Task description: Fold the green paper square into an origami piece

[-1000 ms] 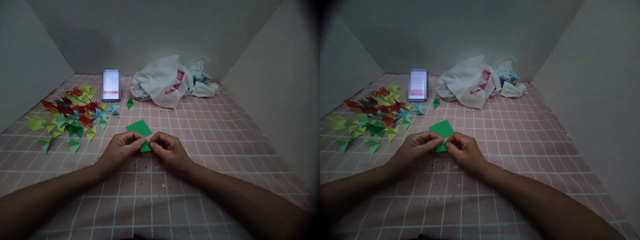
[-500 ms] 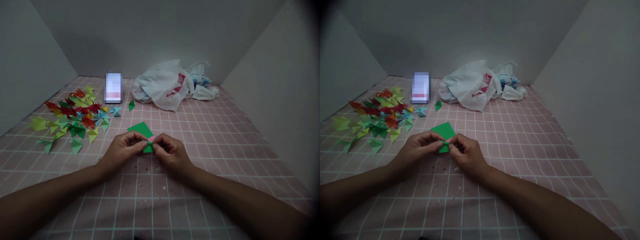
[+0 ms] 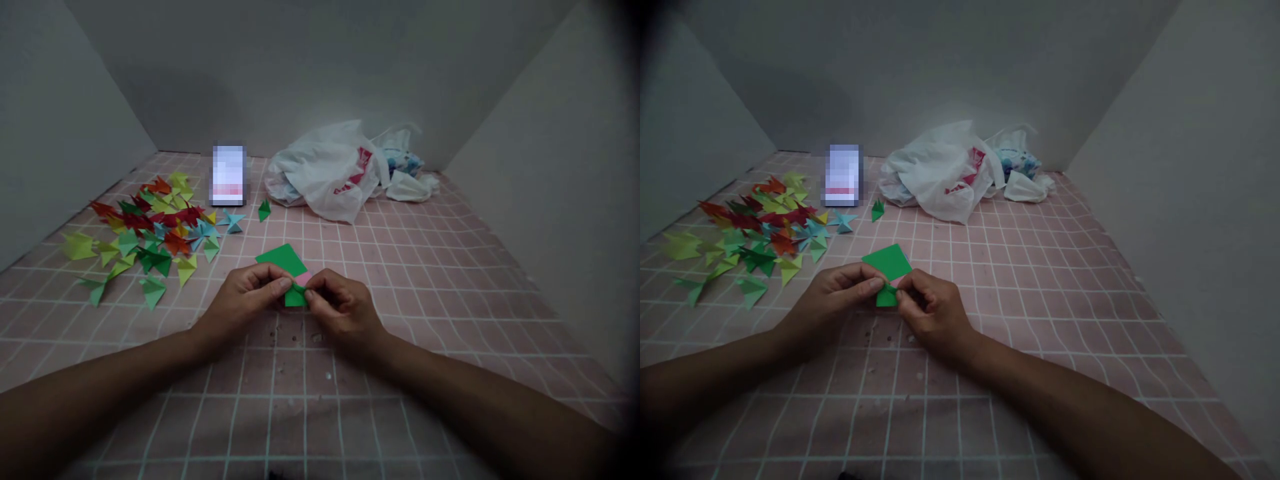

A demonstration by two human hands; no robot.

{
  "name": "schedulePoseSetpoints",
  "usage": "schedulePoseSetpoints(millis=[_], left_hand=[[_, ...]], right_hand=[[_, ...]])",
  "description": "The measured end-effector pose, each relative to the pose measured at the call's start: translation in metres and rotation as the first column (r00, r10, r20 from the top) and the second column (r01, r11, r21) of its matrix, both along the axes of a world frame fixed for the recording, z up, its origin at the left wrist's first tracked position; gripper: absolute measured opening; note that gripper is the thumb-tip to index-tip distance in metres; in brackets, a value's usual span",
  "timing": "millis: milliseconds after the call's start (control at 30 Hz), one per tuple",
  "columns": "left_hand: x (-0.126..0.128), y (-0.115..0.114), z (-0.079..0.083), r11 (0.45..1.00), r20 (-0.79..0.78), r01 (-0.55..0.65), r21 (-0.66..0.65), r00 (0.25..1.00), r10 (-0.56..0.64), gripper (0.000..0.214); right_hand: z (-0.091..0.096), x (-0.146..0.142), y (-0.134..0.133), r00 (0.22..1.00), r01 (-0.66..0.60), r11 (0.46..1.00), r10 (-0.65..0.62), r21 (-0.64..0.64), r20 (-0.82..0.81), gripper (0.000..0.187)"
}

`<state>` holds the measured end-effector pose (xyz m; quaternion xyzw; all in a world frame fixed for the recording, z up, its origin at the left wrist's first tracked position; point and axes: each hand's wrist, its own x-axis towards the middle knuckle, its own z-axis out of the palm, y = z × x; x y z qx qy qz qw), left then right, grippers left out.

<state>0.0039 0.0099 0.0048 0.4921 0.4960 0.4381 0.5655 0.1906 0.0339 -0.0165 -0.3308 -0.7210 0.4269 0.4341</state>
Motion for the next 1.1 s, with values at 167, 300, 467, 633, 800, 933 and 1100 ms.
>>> schedulePoseSetpoints(millis=[167, 300, 467, 633, 800, 933, 1100], left_hand=[[-0.0003, 0.0008, 0.0014, 0.998, -0.106, -0.016, 0.055, 0.994, 0.022, 0.017], [0.0034, -0.0006, 0.0057, 0.994, -0.175, -0.021, 0.108, 0.984, 0.040, 0.016], [0.0053, 0.0001, 0.0077, 0.997, -0.169, -0.012, 0.070, 0.985, 0.024, 0.017], [0.0038, 0.0026, 0.0043, 0.999, -0.188, 0.047, 0.001, 0.981, -0.046, 0.021], [0.0022, 0.0015, 0.0029, 1.000, -0.161, -0.024, -0.019, 0.987, 0.021, 0.024], [0.0040, 0.0009, 0.0041, 1.000, -0.170, -0.027, -0.006, 0.985, 0.025, 0.024], [0.0033, 0.0028, 0.0022, 0.999, -0.168, 0.040, -0.007, 0.985, -0.040, 0.021]], right_hand=[[0.0035, 0.0004, 0.0015, 0.998, -0.056, 0.987, 0.057, -0.148, 0.005, 0.009], [0.0043, 0.0006, 0.0036, 0.995, -0.103, 0.967, 0.100, -0.233, -0.023, 0.011], [0.0032, -0.0007, 0.0036, 0.994, -0.109, 0.975, 0.101, -0.196, -0.051, 0.013], [0.0025, -0.0009, 0.0027, 0.991, -0.130, 0.976, 0.129, -0.174, -0.023, 0.011], [0.0018, 0.0004, 0.0026, 0.985, -0.160, 0.915, 0.123, -0.370, -0.123, 0.019], [0.0017, -0.0001, 0.0034, 0.984, -0.164, 0.900, 0.117, -0.404, -0.137, 0.024], [0.0043, -0.0004, 0.0058, 0.992, -0.128, 0.961, 0.128, -0.247, -0.014, 0.018]])
